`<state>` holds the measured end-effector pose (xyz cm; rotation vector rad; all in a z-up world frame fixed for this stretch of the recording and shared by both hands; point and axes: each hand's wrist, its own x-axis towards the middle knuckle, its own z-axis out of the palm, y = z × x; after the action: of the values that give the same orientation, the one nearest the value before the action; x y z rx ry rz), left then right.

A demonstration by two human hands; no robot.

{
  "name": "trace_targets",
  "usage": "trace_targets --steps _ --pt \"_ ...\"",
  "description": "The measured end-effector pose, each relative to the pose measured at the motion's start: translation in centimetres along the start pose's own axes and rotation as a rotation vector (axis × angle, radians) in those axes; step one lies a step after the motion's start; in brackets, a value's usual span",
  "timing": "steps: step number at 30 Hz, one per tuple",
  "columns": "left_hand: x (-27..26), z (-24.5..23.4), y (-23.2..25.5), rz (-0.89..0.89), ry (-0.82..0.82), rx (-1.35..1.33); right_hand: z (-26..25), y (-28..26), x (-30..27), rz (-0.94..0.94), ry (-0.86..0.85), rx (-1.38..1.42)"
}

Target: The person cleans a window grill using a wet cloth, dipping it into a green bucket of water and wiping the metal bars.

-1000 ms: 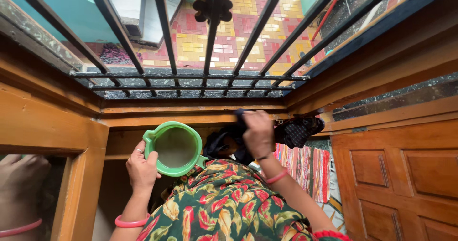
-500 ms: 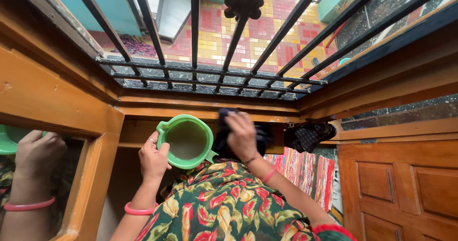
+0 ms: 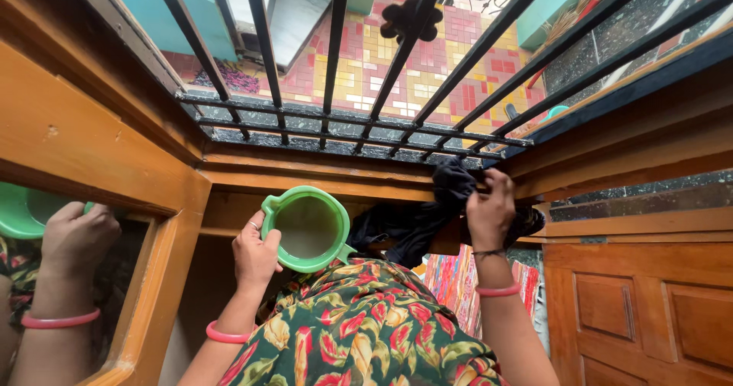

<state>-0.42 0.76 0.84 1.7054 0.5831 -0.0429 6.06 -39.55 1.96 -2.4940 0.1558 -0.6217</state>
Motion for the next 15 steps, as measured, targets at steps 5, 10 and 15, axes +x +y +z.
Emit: trace_targets --steps 5,10,15 --pt "-0.1 0.1 0.3 0.012 0.010 0.005 2.6 2.7 -1.9 -0.140 0.111 -0.271" --pt "-0.1 0.0 0.7 0.007 0.005 0.028 3.7 0.5 -2.6 -0.271 0.064 -0.226" --pt "0.0 0.1 0.3 0.013 0.011 0.017 4.9 -3.4 -1.7 -0.171 0.100 -0.242"
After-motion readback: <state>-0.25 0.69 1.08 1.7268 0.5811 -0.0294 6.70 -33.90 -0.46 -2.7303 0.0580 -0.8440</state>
